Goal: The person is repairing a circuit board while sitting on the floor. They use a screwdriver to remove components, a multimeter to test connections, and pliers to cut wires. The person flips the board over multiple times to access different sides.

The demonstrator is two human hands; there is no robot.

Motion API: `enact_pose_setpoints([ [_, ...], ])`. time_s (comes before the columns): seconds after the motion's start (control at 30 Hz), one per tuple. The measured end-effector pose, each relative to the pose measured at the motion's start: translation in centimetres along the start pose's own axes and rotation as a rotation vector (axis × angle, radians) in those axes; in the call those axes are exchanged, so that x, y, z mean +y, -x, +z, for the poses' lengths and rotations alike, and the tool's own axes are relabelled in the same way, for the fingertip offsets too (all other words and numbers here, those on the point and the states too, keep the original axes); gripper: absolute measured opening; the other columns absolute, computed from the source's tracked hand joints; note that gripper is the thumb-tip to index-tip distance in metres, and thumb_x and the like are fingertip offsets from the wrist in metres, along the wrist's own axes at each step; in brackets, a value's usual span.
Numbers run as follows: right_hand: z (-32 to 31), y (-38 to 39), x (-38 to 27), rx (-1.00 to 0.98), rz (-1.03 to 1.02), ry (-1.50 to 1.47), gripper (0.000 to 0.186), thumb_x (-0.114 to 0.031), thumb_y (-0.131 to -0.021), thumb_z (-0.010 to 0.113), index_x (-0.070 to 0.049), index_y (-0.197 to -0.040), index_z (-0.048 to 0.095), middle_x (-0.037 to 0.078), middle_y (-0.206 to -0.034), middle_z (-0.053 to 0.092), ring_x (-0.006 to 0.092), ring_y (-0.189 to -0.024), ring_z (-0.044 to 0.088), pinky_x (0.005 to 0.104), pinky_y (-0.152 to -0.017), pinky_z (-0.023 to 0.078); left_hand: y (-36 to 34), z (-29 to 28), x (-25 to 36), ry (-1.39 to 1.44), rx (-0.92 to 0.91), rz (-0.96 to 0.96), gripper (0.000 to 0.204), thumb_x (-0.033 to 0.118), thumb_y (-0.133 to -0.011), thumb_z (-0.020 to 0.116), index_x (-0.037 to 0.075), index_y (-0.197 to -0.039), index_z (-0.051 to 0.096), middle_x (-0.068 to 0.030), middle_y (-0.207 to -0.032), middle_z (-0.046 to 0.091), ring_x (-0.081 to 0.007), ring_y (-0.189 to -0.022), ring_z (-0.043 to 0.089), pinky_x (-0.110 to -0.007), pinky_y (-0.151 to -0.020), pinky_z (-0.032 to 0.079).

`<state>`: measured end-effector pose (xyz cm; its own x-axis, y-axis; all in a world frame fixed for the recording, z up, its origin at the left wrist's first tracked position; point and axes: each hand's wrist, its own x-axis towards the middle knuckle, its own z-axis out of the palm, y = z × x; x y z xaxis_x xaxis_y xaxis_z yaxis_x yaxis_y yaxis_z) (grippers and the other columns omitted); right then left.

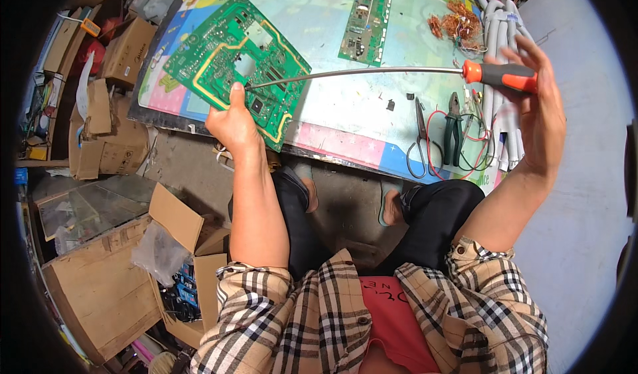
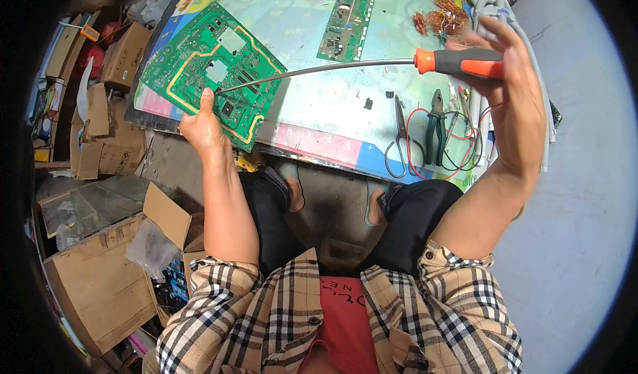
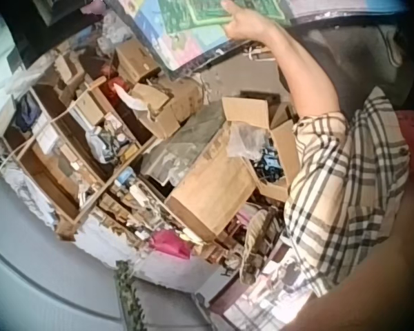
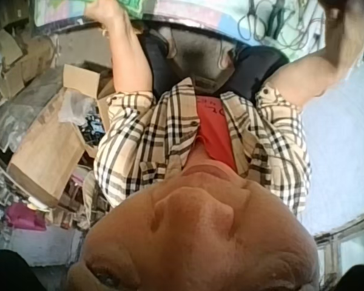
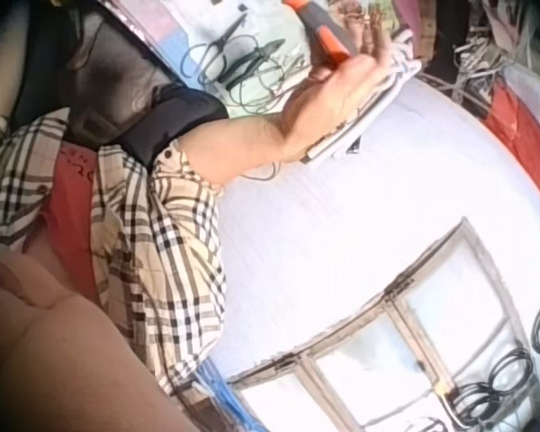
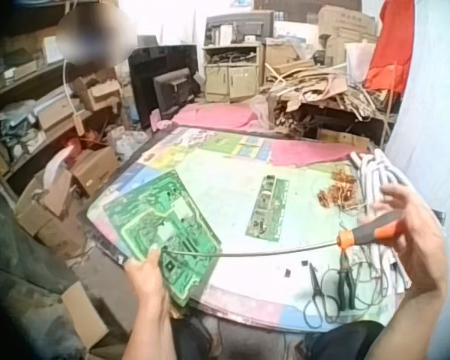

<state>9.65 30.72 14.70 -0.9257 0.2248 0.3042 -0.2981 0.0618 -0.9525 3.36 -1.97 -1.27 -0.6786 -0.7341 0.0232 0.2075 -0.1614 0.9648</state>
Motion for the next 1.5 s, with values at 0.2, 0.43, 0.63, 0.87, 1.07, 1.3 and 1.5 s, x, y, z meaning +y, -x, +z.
enact_pose_setpoints([
  [0.2,-1.0,-0.2,1.1,-0.117,-0.107,0.317,0.041,-0.026,-0.097,0.045,0.003,-0.125,0.046,0.015,-0.100,0.060,0.0230,-0.099,0.063,0.0299,-0.081,0.051,-0.2,-0.6,0.1,-0.040,0.027,0.040,0.010,-0.001,-0.082,0.065,-0.006,-0.090,0.063,-0.0068,-0.084,0.065,-0.0123,-0.069,0.056,-0.029,-0.063,0.045],
  [0.43,-1.5,-0.5,1.1,-0.056,0.200,0.412,0.045,-0.041,-0.099,0.041,-0.001,-0.114,0.055,0.004,-0.076,0.060,0.0075,-0.056,0.055,0.0200,-0.050,0.045,-0.6,-0.7,-0.8,-0.065,0.016,0.076,0.010,0.000,-0.081,0.067,-0.006,-0.089,0.065,-0.0051,-0.080,0.065,-0.0116,-0.065,0.055,-0.029,-0.060,0.045],
  [0.63,-1.0,0.3,0.6,-0.135,-0.147,0.125,0.046,-0.013,-0.090,0.049,0.002,-0.132,0.041,0.018,-0.121,0.050,0.0309,-0.120,0.051,0.0352,-0.103,0.038,-0.4,-0.8,-0.1,0.010,0.009,0.048,0.015,-0.002,-0.081,0.065,-0.007,-0.095,0.063,-0.0063,-0.087,0.066,-0.0120,-0.072,0.057,-0.028,-0.066,0.046],
  [0.87,-3.1,-1.7,1.6,-0.145,0.257,0.475,0.045,-0.032,-0.098,0.042,0.001,-0.128,0.048,0.013,-0.103,0.057,0.0170,-0.099,0.058,0.0286,-0.086,0.047,-0.7,-1.4,-0.1,0.020,-0.007,0.034,0.016,-0.003,-0.082,0.063,-0.007,-0.097,0.063,-0.0067,-0.089,0.065,-0.0123,-0.073,0.057,-0.028,-0.068,0.046],
  [1.07,-0.4,-0.6,1.7,-0.087,-0.159,0.086,0.049,-0.020,-0.094,0.045,0.003,-0.136,0.036,0.021,-0.121,0.054,0.0270,-0.116,0.054,0.0347,-0.104,0.037,-0.4,-0.7,0.2,0.021,-0.011,-0.006,0.015,-0.003,-0.082,0.063,-0.007,-0.097,0.063,-0.0068,-0.089,0.065,-0.0126,-0.073,0.057,-0.029,-0.069,0.046],
  [1.3,-3.9,-2.2,2.6,-0.177,0.232,0.588,0.046,-0.032,-0.093,0.052,-0.001,-0.127,0.050,0.012,-0.103,0.061,0.0157,-0.094,0.060,0.0247,-0.079,0.048,-0.7,-1.3,-0.2,0.043,-0.001,0.048,0.016,-0.003,-0.082,0.063,-0.007,-0.098,0.063,-0.0069,-0.090,0.065,-0.0128,-0.074,0.057,-0.029,-0.069,0.046],
  [1.5,-0.2,-1.3,2.3,-0.054,-0.126,-0.080,0.049,-0.032,-0.094,0.048,0.001,-0.130,0.045,0.019,-0.109,0.060,0.0249,-0.104,0.062,0.0301,-0.094,0.045,-0.4,-0.6,-0.2,0.034,-0.041,-0.008,0.014,-0.002,-0.083,0.063,-0.006,-0.096,0.062,-0.0068,-0.089,0.065,-0.0129,-0.074,0.057,-0.029,-0.069,0.046],
])
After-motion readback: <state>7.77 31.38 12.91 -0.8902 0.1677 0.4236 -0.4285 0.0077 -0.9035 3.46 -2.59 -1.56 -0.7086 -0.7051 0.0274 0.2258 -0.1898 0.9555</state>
